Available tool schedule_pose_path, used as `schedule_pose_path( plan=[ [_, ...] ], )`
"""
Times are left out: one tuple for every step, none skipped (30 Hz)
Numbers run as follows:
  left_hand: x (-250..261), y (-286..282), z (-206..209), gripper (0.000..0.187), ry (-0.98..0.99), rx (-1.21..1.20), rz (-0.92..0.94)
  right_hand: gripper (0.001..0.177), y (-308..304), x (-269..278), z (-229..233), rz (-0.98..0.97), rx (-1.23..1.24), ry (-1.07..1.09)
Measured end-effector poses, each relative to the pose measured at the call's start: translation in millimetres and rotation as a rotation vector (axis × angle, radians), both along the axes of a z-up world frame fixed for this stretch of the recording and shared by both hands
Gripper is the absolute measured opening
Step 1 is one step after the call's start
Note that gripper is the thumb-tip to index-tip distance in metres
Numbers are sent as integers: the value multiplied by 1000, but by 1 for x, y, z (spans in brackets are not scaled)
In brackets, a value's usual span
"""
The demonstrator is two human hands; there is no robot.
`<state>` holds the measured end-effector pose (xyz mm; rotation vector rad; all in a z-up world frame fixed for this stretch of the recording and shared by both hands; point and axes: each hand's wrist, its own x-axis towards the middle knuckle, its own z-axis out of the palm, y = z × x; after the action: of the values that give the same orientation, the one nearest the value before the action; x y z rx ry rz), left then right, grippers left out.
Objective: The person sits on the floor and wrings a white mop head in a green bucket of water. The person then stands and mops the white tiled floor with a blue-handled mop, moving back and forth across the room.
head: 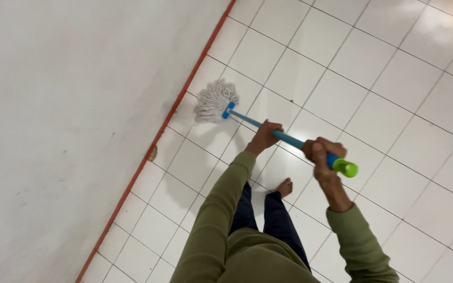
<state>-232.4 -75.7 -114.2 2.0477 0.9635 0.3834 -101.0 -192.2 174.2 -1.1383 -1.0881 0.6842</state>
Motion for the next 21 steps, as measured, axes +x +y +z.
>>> schedule_pose_path(
  plan=[
    [21,-7,1,13,-19,36,-38,48,-5,14,9,10,29,23],
    [43,-14,2,13,-38,71,-76,51,-10,29,19,20,59,46],
    [61,-24,10,13,-43,70,-86,51,-17,42,30,10,58,41],
    [80,-35,19,9,-116,51,-85,50,-24,54,42,-22,72,7],
    [97,-45,28,8,-188,33,-87,49,-32,66,53,-57,87,-28],
    [117,-57,32,8,-193,33,-100,49,-40,78,58,-70,88,-32],
    [135,-71,35,9,-211,12,-123,49,-50,88,63,-99,95,-63],
    [152,-85,39,13,-229,-10,-146,49,-60,99,67,-127,102,-93],
    [161,-89,70,13,-230,-13,-157,49,-68,100,79,-139,100,-95],
    [169,-92,101,19,-286,-82,-271,47,-76,101,92,-219,31,-140],
    [176,-95,133,33,-338,-151,-385,47,-84,101,104,-297,-39,-182],
    [184,-103,140,33,-336,-154,-397,47,-95,108,103,-309,-41,-180],
    [193,-107,148,30,-320,-250,-421,39,-104,114,102,-377,-55,-239],
    [201,-112,156,28,-302,-346,-445,32,-112,120,102,-445,-71,-297],
    [206,-118,157,28,-301,-347,-454,32,-118,125,93,-454,-71,-297],
    [210,-123,158,24,-313,-343,-486,30,-123,130,84,-479,78,-194],
    [213,-128,158,20,-326,-342,-515,31,-127,135,75,-498,225,-88],
    [216,-129,154,20,-326,-344,-520,31,-130,135,76,-503,224,-89],
    [217,-131,150,18,-303,-361,-547,39,-133,136,76,-510,235,-87],
    [218,-133,146,17,-281,-377,-573,48,-135,136,77,-516,245,-85],
    [218,-132,147,17,-280,-377,-570,48,-135,136,78,-514,244,-83]
  ],
)
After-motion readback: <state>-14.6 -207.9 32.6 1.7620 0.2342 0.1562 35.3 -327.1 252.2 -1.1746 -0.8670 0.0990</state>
